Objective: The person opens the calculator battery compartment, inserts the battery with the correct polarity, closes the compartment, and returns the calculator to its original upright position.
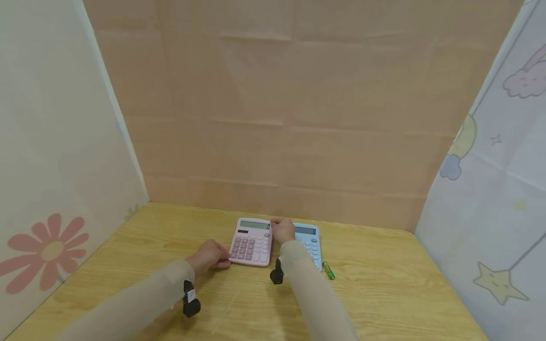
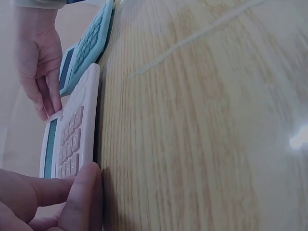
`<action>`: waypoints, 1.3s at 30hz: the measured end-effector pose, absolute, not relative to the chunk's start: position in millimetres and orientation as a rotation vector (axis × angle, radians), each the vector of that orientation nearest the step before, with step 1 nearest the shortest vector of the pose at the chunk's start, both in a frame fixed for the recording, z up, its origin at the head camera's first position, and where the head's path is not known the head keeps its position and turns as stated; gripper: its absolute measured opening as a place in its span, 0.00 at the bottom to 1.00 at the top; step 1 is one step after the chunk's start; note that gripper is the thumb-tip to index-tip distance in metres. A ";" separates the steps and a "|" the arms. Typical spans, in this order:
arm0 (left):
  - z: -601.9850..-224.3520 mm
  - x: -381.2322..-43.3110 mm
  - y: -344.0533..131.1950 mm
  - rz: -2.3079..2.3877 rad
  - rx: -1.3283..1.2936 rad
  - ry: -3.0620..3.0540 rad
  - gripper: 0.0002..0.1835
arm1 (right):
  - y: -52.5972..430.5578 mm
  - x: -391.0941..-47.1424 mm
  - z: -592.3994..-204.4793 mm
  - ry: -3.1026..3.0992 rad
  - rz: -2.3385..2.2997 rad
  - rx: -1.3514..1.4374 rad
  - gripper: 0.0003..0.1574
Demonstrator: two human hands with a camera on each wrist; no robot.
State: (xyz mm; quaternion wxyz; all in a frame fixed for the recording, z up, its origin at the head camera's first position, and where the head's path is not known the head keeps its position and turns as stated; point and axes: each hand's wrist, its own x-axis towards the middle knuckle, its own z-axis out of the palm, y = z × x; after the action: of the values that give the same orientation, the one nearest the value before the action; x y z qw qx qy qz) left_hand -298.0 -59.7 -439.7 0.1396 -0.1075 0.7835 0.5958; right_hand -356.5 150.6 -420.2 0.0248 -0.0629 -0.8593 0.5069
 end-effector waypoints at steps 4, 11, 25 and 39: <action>-438.8 -298.9 -59.8 1.671 -0.328 2.295 0.05 | 150.6 -358.4 -421.0 -2.675 1.553 -0.208 0.16; -440.4 -304.1 -59.1 1.573 -0.369 2.346 0.08 | 151.6 -360.4 -421.9 -2.683 1.552 -0.225 0.16; -438.5 -309.2 -60.0 1.501 -0.387 2.352 0.19 | 149.9 -361.0 -420.0 -2.689 1.575 -0.264 0.16; -429.2 -304.7 -67.7 1.323 -0.194 2.472 0.06 | 157.9 -352.9 -408.2 -2.740 1.896 -0.099 0.28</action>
State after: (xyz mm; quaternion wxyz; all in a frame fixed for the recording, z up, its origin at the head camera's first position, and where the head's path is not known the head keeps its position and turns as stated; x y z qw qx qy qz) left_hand -304.7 -67.7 -429.2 0.1648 -0.0680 0.8676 0.4642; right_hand -352.9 157.9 -408.2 -0.0959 -0.0294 -0.8182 0.5661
